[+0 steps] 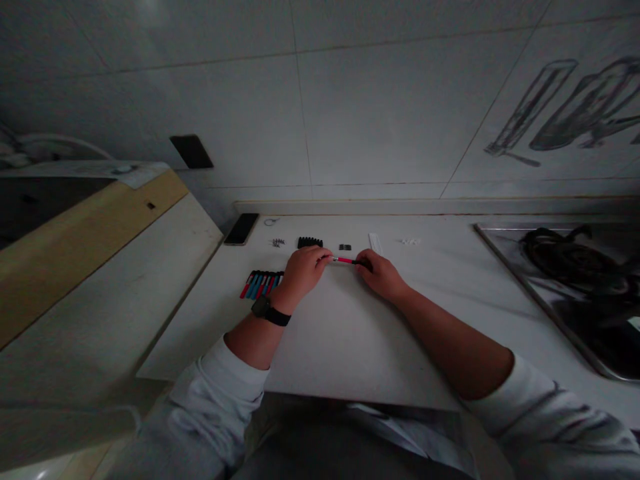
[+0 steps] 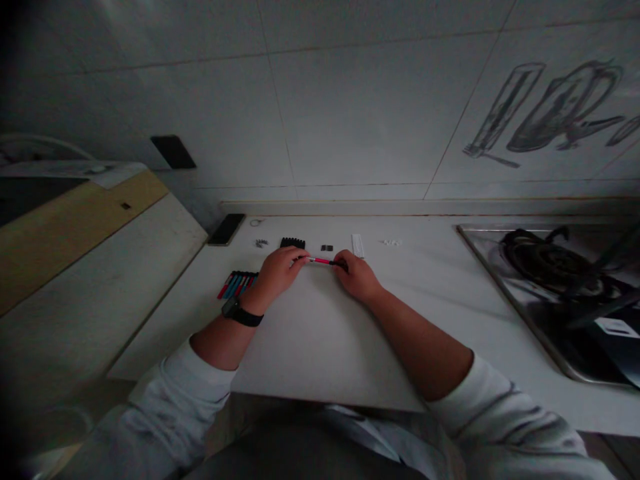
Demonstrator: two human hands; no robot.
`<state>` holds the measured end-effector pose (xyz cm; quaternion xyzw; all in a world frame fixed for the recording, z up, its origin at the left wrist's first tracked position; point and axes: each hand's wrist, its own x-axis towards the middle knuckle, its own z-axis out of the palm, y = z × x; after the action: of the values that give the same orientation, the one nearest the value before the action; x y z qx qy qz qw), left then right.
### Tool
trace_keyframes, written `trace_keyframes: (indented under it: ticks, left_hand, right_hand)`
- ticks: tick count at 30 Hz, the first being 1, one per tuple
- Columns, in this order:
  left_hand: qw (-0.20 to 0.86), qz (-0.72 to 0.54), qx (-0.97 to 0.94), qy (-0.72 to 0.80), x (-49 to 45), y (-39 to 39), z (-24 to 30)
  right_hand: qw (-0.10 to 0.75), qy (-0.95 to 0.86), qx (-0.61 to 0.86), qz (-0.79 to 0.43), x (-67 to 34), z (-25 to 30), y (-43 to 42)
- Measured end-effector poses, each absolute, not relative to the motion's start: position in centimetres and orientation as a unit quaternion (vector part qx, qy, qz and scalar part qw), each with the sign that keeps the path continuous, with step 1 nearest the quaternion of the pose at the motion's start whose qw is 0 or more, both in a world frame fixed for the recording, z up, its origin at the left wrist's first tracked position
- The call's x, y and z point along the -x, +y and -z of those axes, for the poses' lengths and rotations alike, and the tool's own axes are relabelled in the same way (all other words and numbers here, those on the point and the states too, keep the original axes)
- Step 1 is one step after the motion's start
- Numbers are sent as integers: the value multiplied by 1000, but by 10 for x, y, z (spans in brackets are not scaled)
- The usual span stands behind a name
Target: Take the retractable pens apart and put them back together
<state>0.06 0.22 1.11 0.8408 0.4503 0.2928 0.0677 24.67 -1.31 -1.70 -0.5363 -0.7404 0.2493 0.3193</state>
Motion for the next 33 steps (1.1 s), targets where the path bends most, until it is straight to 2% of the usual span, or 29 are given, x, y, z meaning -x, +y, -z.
trace_keyframes:
  ticks: [20,24,29,33]
  left_hand:
    - [81,-266,-847,454,-2,0,-9]
    - [96,-270,-845,452,-3,-2,-12]
    - [115,-277,-839,455,-4,-1,-12]
    - [165,-303,-815,466,-3,1,-12]
  right_hand:
    - [284,-779,516,-216,-246,14,-15]
    - [294,-753,544,-223,-245,14,-16]
    - [291,-777,512,-224,-246,13,-16]
    - [307,-772,512,-218,-246,13,-16]
